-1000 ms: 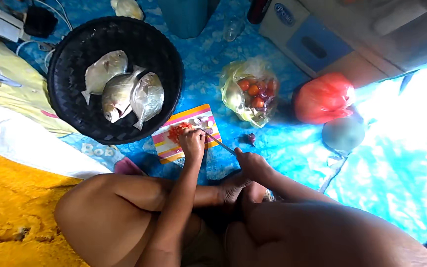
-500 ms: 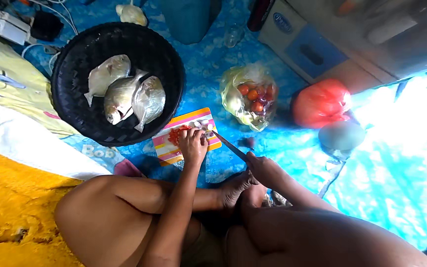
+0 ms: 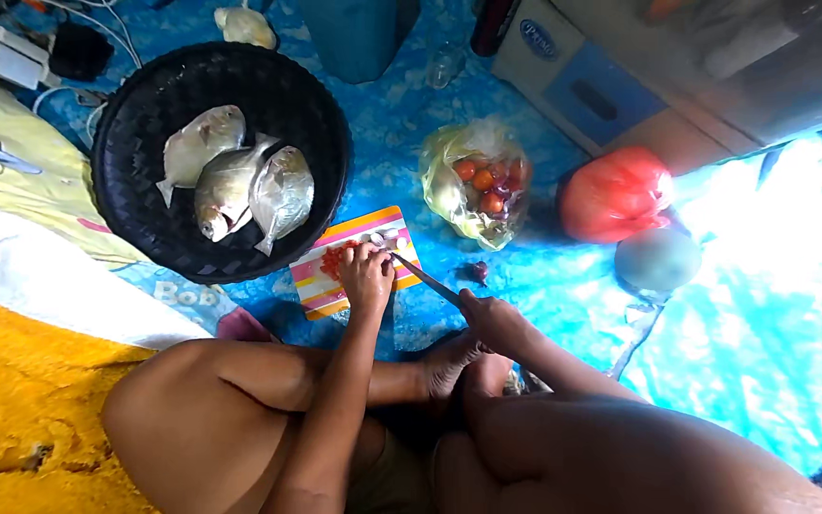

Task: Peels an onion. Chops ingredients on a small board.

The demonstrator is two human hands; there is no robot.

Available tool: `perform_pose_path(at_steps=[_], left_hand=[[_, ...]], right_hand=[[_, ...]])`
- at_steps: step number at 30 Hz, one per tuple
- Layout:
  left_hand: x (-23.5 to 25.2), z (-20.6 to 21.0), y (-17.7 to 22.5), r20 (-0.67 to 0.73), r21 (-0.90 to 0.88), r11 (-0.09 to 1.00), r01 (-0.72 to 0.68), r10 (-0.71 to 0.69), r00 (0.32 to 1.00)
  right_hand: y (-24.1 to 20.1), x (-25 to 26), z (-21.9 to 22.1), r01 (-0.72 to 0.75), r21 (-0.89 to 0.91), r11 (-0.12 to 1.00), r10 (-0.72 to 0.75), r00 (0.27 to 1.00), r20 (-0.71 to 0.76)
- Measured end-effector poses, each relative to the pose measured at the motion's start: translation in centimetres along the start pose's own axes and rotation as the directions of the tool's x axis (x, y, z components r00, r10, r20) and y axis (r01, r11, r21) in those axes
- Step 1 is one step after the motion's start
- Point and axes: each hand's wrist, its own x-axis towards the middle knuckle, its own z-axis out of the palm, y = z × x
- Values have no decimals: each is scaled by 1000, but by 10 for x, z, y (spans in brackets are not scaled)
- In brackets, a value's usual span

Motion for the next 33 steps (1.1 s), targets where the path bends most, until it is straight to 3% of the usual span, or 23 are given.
perform_pose_path(at_steps=[33], left_hand=[[0,-6,-8,-57,18,1000,4,-3,998]], right_hand=[[-13,7,-1,16,-53,998,-16,1000,-3]])
